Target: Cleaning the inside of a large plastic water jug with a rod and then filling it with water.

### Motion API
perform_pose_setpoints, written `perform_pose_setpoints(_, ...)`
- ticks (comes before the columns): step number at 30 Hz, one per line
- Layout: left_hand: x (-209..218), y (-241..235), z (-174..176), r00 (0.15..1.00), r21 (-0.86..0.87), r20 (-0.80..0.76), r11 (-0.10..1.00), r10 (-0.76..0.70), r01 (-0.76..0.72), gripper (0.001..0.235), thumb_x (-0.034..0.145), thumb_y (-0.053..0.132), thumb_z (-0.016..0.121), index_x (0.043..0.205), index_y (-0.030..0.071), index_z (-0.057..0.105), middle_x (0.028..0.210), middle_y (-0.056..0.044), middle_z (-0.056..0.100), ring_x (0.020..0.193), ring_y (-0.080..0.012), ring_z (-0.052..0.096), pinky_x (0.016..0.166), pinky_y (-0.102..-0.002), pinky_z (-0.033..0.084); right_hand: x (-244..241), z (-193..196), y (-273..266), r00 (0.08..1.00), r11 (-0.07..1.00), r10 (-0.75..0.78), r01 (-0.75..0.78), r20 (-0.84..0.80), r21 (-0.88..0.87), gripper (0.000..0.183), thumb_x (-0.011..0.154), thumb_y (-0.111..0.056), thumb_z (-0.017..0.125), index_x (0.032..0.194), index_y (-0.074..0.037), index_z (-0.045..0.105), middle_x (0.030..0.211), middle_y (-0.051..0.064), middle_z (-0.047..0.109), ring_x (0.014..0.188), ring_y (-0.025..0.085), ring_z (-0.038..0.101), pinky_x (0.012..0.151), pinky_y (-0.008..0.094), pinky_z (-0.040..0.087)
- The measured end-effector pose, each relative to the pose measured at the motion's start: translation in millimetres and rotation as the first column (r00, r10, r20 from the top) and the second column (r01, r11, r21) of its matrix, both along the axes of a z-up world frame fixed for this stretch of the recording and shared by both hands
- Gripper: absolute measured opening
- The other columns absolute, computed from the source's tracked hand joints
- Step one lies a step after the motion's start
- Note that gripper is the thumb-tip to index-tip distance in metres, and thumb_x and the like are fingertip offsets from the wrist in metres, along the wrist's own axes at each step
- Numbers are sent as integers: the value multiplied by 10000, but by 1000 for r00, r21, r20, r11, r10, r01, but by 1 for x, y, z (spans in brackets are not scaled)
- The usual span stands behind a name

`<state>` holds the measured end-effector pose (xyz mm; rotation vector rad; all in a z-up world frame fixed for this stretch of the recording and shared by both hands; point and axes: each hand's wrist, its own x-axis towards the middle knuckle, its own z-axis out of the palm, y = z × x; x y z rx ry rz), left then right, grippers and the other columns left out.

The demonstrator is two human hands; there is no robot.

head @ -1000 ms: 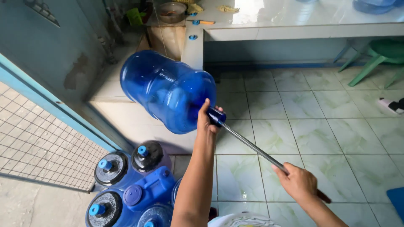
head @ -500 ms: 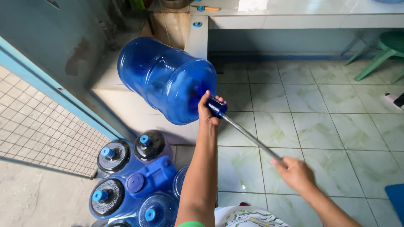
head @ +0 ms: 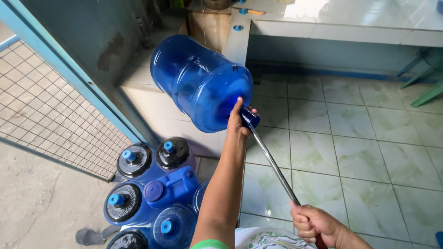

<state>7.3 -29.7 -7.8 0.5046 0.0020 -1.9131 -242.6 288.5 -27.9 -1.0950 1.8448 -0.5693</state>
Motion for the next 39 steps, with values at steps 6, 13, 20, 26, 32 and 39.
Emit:
perform_pose_setpoints(6, 1, -3, -2, 999, -17, 51, 1000, -10, 11, 541, 771, 510, 860, 999, 88, 610, 809, -77, 629, 644, -261, 662, 603, -438, 582, -18, 78, -26, 361, 768, -249, -492, -899, -410, 376, 987, -435, 544, 774, -129, 592, 645, 38, 570, 475, 257, 520, 494, 438, 415)
perform_pose_setpoints(13, -4, -14, 6, 999, 0, -28, 999, 38, -38, 573, 758, 516, 872, 996, 67, 606, 807, -83, 637, 653, -268, 668, 624, -443, 585, -22, 17, -19, 994, 995, 103, -103, -31, 9, 537, 953, -517, 719, 721, -39, 644, 551, 0, 540, 457, 137, 447, 434, 407, 359)
perform_pose_setpoints(20, -9, -14, 12, 1000, 9, 22, 1000, 2, -2, 570, 745, 507, 873, 1016, 75, 619, 814, -84, 639, 637, -264, 671, 601, -430, 578, -40, 118, -43, 221, 792, -266, -505, -938, -344, 245, 973, -367, 707, 833, -180, 635, 685, -4, 608, 612, 237, 600, 606, 386, 443)
perform_pose_setpoints(26, -37, 6, 34, 987, 57, 136, 994, 90, -99, 581, 746, 403, 893, 1129, 59, 623, 845, -115, 654, 655, -277, 677, 590, -412, 606, -64, 158, -94, 53, 669, -501, -609, -864, -426, 423, 1083, -426, 705, 743, -196, 601, 720, -19, 614, 693, 211, 610, 663, 360, 385)
perform_pose_setpoints(32, -44, 11, 20, 977, 82, 146, 982, 157, -170, 587, 766, 314, 908, 1179, 29, 605, 864, -132, 653, 648, -266, 681, 602, -420, 626, -45, 63, -91, 398, 951, -199, -142, -896, -274, 456, 814, -693, 669, 751, -246, 731, 689, 85, 708, 726, 370, 663, 615, 461, 488)
perform_pose_setpoints(39, -31, 21, -20, 983, 7, 112, 989, 145, -146, 574, 750, 345, 898, 1165, 89, 594, 825, -120, 652, 616, -286, 673, 563, -422, 590, -15, -66, -57, 931, 984, -51, -16, -362, -180, 621, 882, -601, 714, 634, -37, 643, 549, 63, 501, 530, 178, 452, 511, 378, 372)
